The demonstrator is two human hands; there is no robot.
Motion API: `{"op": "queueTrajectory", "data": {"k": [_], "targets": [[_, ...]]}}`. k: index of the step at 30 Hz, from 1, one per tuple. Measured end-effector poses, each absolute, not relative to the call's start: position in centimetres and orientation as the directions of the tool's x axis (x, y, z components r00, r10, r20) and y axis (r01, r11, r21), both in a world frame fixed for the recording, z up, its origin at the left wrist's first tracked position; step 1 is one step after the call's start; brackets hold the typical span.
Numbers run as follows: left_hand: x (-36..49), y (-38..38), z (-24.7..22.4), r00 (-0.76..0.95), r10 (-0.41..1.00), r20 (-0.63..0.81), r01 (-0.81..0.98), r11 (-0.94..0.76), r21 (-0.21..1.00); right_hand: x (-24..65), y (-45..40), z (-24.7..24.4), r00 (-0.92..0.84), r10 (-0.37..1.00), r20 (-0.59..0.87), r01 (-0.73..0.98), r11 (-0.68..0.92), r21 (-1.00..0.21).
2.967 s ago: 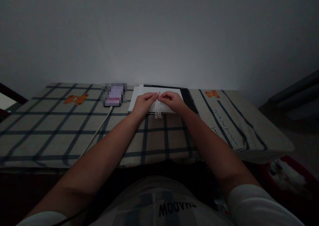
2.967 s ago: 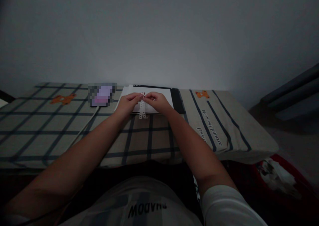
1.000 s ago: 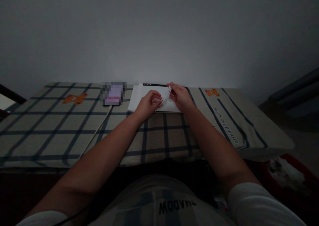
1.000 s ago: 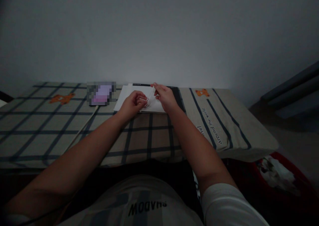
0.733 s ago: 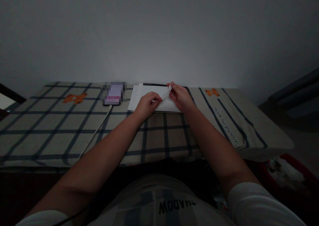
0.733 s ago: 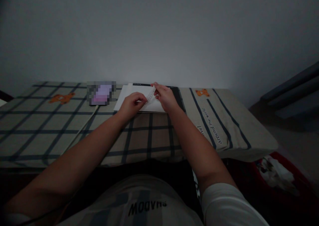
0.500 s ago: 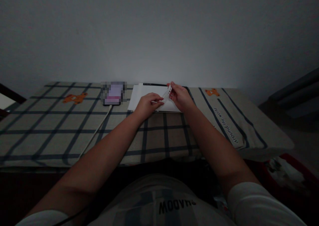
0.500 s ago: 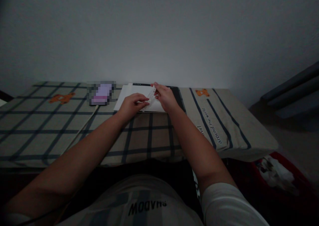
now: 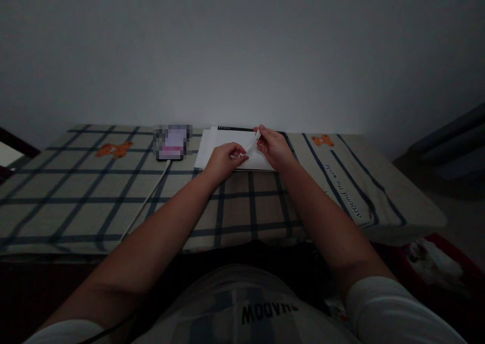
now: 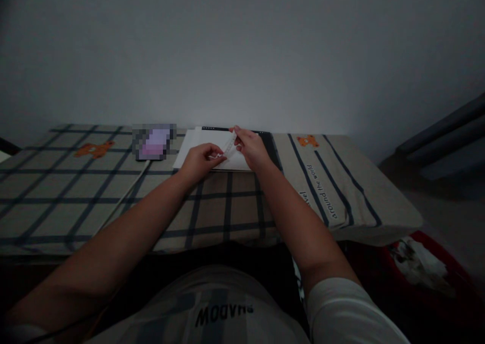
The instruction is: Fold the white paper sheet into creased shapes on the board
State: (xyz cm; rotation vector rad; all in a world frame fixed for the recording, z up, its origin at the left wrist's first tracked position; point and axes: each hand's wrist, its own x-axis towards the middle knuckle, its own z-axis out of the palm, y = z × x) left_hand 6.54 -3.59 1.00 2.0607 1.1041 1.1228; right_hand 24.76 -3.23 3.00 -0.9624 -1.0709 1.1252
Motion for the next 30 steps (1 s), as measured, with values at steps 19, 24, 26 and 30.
{"op": "queueTrajectory", "data": {"k": [19,24,26,30], "targets": [[6.62,-3.63,1.06,0.347,0.892,0.291,0.38,-0.417,0.826,24.93,-2.95,2.59,0.112,0.972,0.208,-0.194,0.227,-0.954],[6.7,-3.95,1.29,0.356,0.904,0.238,0.316,-0.356,0.879,25.05,-2.88,2.64,0.166,0.965,0.2,-0.185,0.23,-0.955],[6.74,-4.1,1.39,0.37,0.905,0.212,0.23,-0.311,0.922,25.13,-2.87,2.71,0.197,0.964,0.179,-0.163,0.213,-0.963],[6.9,-4.27,1.53,0.378,0.918,0.123,0.075,-0.162,0.984,25.32,-2.84,2.81,0.231,0.961,0.154,-0.186,0.199,-0.962]]}}
